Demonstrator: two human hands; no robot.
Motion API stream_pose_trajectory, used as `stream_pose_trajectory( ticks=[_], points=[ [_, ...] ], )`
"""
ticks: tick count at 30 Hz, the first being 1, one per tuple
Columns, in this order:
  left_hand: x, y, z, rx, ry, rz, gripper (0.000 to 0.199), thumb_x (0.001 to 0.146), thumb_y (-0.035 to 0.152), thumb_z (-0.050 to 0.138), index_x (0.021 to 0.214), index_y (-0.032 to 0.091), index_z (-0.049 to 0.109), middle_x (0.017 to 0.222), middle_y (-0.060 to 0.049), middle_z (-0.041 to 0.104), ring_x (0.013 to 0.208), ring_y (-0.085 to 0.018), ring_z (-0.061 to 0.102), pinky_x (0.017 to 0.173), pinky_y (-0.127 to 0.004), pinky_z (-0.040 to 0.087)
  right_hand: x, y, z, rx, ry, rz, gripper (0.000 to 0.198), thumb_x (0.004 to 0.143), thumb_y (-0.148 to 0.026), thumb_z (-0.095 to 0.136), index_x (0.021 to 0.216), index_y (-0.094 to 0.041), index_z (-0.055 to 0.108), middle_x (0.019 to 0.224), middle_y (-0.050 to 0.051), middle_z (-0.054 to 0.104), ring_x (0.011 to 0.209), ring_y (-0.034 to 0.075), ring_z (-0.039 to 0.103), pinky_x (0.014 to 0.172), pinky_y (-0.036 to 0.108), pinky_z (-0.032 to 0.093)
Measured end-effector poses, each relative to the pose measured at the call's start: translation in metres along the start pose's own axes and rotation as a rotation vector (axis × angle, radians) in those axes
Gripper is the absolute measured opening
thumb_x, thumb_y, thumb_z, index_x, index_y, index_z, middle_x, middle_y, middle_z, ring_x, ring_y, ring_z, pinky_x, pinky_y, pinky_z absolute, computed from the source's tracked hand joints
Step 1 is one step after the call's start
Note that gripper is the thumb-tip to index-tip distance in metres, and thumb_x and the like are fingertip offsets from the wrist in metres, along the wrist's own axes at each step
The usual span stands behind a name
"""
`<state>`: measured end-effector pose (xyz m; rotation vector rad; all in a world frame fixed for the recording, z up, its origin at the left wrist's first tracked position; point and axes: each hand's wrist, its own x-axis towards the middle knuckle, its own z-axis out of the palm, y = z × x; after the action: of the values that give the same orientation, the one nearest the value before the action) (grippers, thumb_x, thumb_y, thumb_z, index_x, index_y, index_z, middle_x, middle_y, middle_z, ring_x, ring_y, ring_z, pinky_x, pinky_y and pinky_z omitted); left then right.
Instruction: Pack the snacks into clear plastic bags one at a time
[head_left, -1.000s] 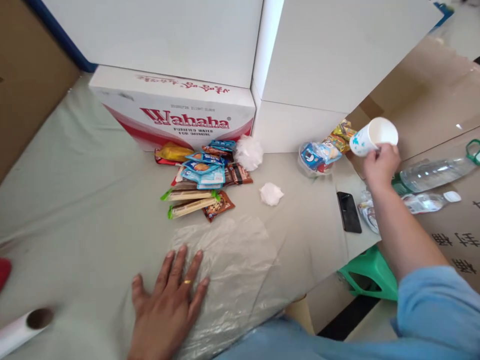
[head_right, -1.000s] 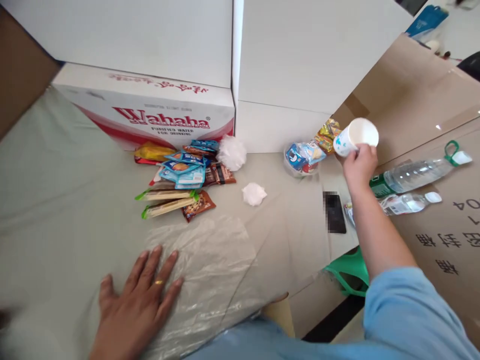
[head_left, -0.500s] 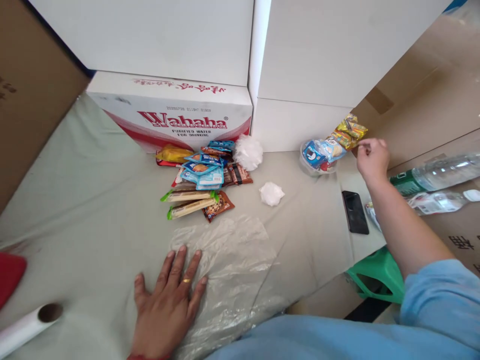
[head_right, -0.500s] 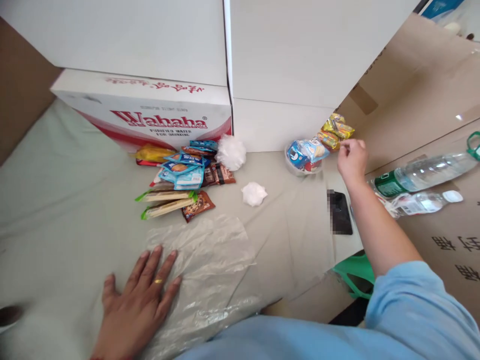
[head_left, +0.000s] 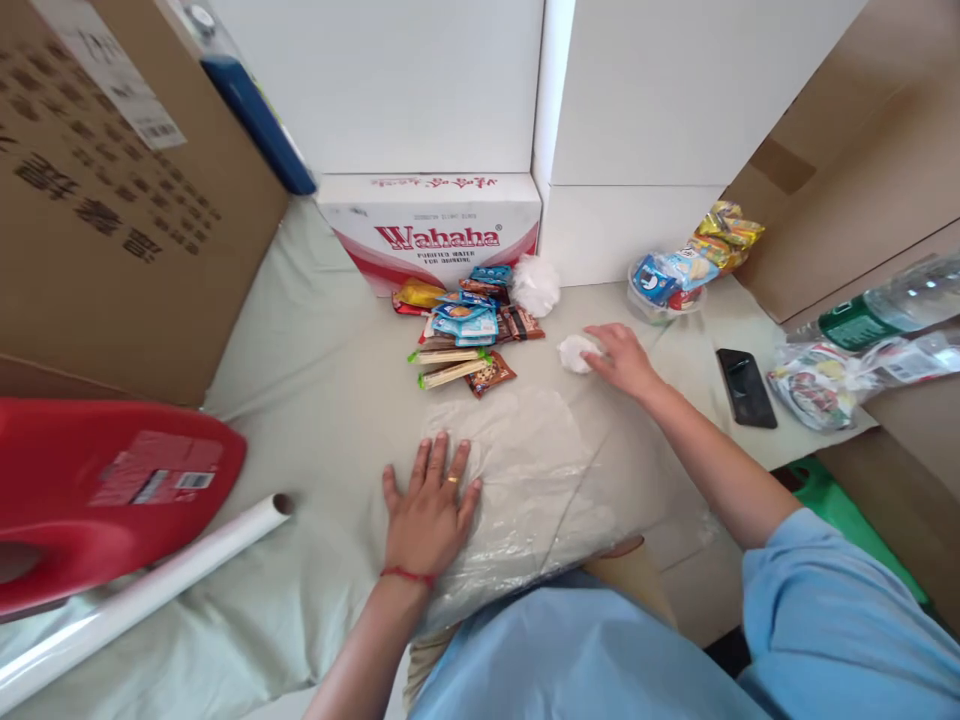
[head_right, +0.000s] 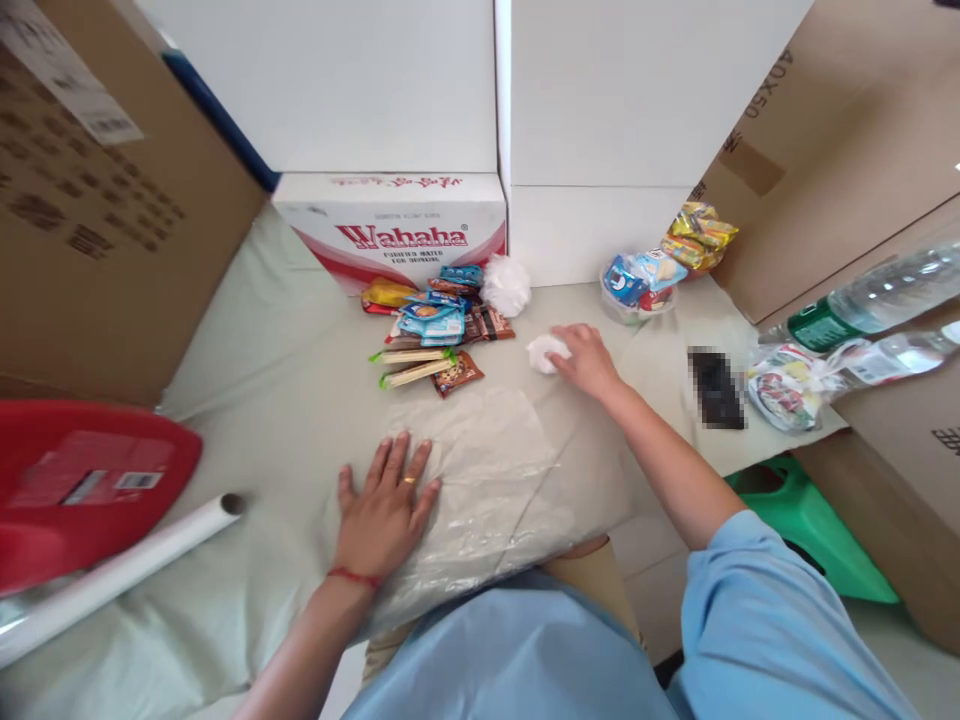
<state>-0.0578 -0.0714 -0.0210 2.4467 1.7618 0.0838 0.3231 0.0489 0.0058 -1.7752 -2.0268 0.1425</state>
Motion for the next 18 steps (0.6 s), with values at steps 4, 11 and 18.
stream_pose_trajectory(
  ticks=[4,11,18],
  points=[
    [-0.001,0.001,-0.001,0.001,-0.025,-0.011,0.057,0.107,0.046,0.039,0.162,0.029,0.041,0.174,-0.01,0.029,0.16,-0.035,0.03,0.125,-0.076,0.009,0.001,-0.009,0.026,-0.141,-0.274,-0.233,0.046,0.104,-0.038,0.048,0.146,-0.025,0.063,0.157,0.01,0.055,0.145,0.032,0.047,0.121,0.054,0.038],
    [-0.001,0.001,-0.003,-0.027,-0.016,0.002,0.057,0.107,0.045,0.039,0.162,0.029,0.041,0.174,-0.01,0.027,0.16,-0.034,0.029,0.125,-0.076,0.008,0.017,0.01,0.014,-0.242,-0.106,-0.02,0.044,0.1,-0.038,0.054,0.137,-0.019,0.07,0.166,0.017,0.042,0.151,0.039,0.038,0.122,0.058,0.034],
    [-0.001,0.001,-0.003,-0.009,-0.014,0.002,0.057,0.107,0.044,0.04,0.162,0.029,0.041,0.174,-0.011,0.027,0.16,-0.034,0.03,0.125,-0.076,0.009,0.078,-0.062,0.057,-0.027,-0.164,-0.14,0.061,0.096,-0.034,0.057,0.154,-0.018,0.053,0.16,0.016,0.05,0.139,0.036,0.047,0.117,0.053,0.042]
  ],
)
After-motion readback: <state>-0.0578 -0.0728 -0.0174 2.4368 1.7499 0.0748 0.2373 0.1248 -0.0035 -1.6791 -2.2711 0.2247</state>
